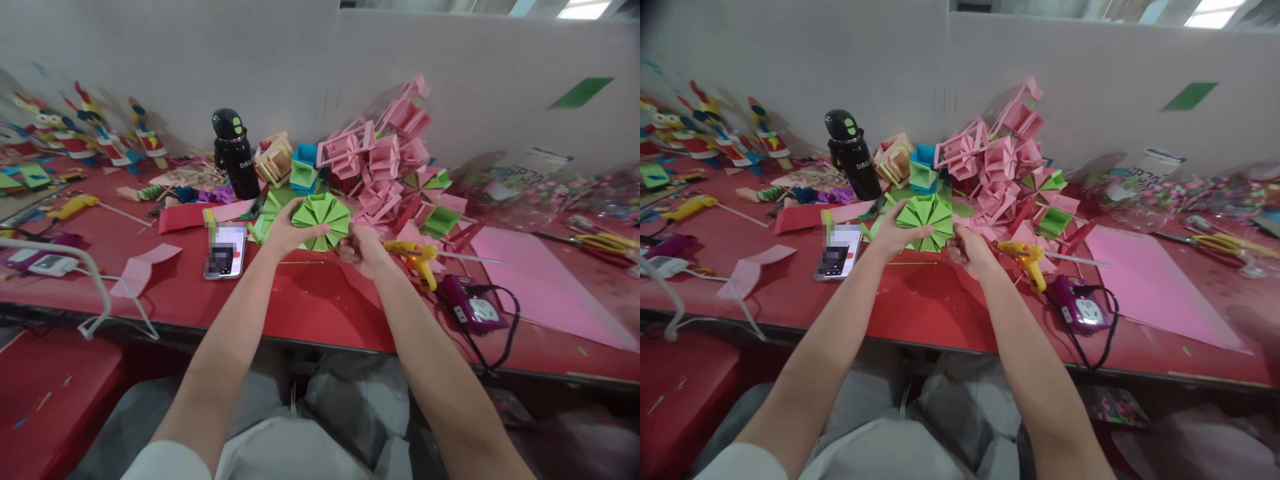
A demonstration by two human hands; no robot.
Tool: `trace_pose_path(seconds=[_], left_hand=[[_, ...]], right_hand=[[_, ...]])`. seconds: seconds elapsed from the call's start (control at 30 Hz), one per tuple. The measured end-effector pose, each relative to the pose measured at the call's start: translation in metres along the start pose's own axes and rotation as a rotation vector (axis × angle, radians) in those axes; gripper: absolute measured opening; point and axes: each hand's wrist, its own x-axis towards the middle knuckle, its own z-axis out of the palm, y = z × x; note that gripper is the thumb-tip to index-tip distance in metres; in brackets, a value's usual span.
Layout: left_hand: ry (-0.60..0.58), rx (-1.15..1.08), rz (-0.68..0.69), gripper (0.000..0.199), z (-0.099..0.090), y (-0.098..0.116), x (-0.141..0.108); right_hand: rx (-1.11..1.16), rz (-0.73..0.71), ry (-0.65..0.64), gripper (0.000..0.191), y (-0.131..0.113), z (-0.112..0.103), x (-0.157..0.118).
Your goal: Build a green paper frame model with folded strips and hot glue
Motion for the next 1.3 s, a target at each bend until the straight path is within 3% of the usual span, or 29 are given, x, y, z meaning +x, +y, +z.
trace_pose_path(seconds=[0.27, 0.53, 0.83, 1.3], left_hand=[[-0.069, -0.033, 0.108, 0.065, 0.0029, 0.0091, -0.0028], [-0.107, -0.032, 0.189, 0.065, 0.0059, 0.0073, -0.0032], [-0.089, -0.086, 0.175, 0.066, 0.007, 0.0082, -0.0027], [-0.116, -0.08, 0.158, 0.067, 0.007, 0.0106, -0.0044]], right_hand=[[0.07, 0.024, -0.014, 0.027, -0.0009, 0.0006, 0.0002], [0.094, 0.035, -0.014, 0.037, 0.0019, -0.0026, 0.0025], [0.116, 0.055, 0.003, 0.041, 0.0011, -0.0007, 0.0022], [0.171, 0.029, 0.004, 0.03, -0.0014, -0.0024, 0.0049]])
